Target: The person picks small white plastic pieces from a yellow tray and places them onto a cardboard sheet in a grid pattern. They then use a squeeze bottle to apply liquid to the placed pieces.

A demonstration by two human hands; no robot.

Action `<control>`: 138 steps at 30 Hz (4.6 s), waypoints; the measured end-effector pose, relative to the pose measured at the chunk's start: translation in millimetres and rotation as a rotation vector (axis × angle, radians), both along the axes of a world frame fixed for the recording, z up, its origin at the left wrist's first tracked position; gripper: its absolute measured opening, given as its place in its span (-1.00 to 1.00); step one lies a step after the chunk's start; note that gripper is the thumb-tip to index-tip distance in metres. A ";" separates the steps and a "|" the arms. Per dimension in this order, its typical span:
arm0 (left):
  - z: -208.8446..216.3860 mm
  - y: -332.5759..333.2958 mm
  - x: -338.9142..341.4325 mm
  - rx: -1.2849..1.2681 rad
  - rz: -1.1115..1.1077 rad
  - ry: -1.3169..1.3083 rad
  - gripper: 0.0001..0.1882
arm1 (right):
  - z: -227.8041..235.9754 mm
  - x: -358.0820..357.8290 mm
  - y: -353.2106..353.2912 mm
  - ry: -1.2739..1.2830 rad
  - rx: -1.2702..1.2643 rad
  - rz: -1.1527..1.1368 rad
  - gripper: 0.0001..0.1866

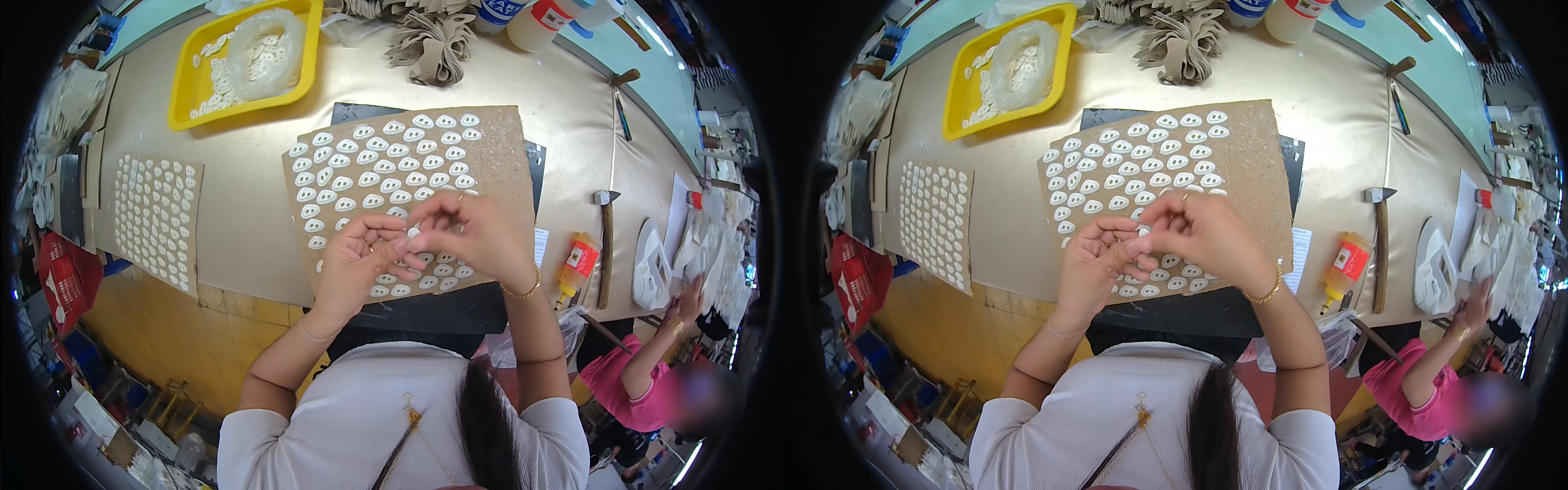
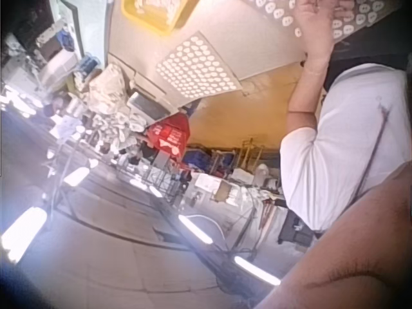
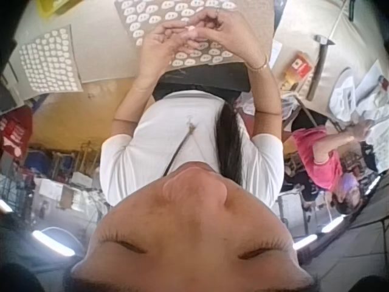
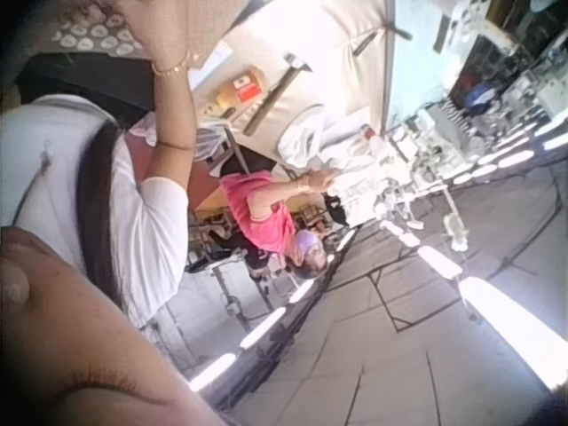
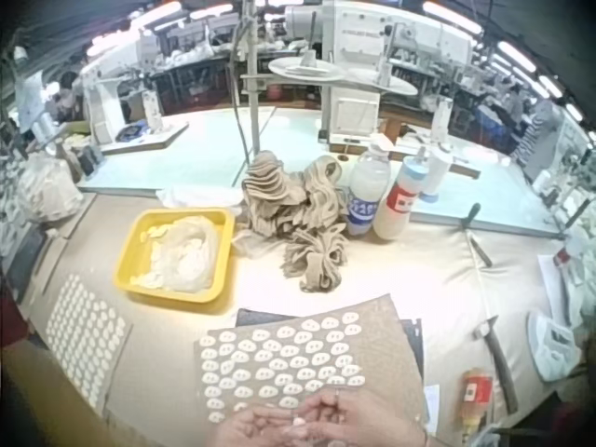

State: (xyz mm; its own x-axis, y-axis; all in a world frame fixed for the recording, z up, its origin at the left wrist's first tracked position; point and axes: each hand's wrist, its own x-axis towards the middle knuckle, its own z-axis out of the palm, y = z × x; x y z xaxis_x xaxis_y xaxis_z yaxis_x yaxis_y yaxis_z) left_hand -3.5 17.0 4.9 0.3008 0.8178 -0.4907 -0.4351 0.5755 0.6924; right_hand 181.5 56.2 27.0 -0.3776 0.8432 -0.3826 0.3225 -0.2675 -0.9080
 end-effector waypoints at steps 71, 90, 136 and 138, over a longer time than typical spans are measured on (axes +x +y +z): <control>-38.4 248.6 -211.6 0.622 -0.634 1.863 -0.20 | -32.2 56.3 -30.3 0.111 0.059 -0.788 -0.82; -28.8 245.5 -224.4 0.292 -0.290 1.230 -0.83 | -44.7 44.0 20.9 -0.672 0.480 -0.467 -0.77; 0.8 66.4 -15.6 -0.097 -0.329 -0.305 -0.71 | -9.6 -6.2 -19.5 0.069 0.393 -0.365 -0.80; 6.4 51.1 -1.1 0.014 -0.326 -0.177 -0.68 | -16.4 1.7 -26.2 0.188 0.160 -0.392 -0.80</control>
State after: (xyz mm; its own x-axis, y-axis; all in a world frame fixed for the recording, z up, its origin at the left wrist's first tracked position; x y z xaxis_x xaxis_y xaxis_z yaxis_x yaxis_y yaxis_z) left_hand -4.6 68.1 11.4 0.6259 0.6710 -0.3976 -0.3440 0.6950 0.6315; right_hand 183.2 30.0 10.6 -0.0692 0.9790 -0.1918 0.0512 -0.1886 -0.9807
